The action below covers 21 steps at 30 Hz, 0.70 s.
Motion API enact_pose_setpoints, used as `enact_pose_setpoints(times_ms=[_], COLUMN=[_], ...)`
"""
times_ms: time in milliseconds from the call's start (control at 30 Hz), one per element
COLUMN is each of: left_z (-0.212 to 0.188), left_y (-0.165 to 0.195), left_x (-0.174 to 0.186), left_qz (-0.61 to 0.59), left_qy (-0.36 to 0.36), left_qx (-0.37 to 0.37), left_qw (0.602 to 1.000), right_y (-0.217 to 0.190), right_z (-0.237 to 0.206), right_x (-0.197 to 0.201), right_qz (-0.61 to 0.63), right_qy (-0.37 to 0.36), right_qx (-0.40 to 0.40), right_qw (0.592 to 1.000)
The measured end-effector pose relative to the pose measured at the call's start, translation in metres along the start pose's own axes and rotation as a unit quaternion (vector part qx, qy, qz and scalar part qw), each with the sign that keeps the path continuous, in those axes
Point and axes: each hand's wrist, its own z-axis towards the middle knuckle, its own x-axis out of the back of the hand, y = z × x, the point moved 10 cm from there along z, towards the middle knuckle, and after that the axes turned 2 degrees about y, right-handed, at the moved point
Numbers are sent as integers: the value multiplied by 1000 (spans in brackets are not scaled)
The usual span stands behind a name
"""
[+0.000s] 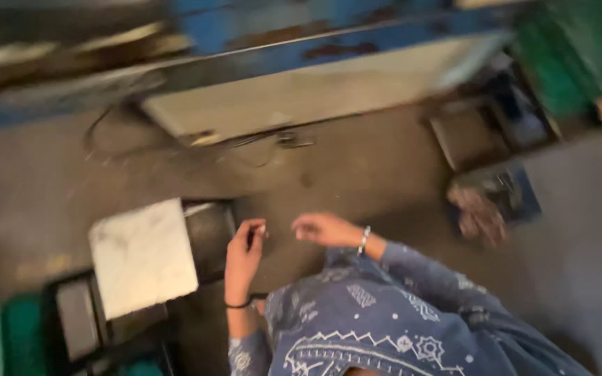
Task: The person clamps a cylindrical metal rod in a bandsaw, pulls the saw handle down to cut through it, then removes the cut piece and places it into a green crate. They repeat the cycle, loading another rod section into the vise and cutting again.
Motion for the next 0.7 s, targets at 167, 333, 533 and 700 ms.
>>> enact_pose_setpoints(times_ms=[167,333,533,700], left_z=[65,109,192,258], left_y=[53,106,128,153], left_x=[-213,-318,-399,-465], left_qz=[40,27,52,56], left_qy=[-275,-427,-445,-495], left_qx=[-19,-73,-151,-190], left_qw=[960,901,881,846], right_y=[95,149,204,225], right_z=[-80,-124,-113,-93], right_x=[191,255,309,386], right_qz=[126,228,237,236], right_qy=[358,496,511,472], right_qx=[-89,-62,-127,-199], right_qw=[921,835,816,826])
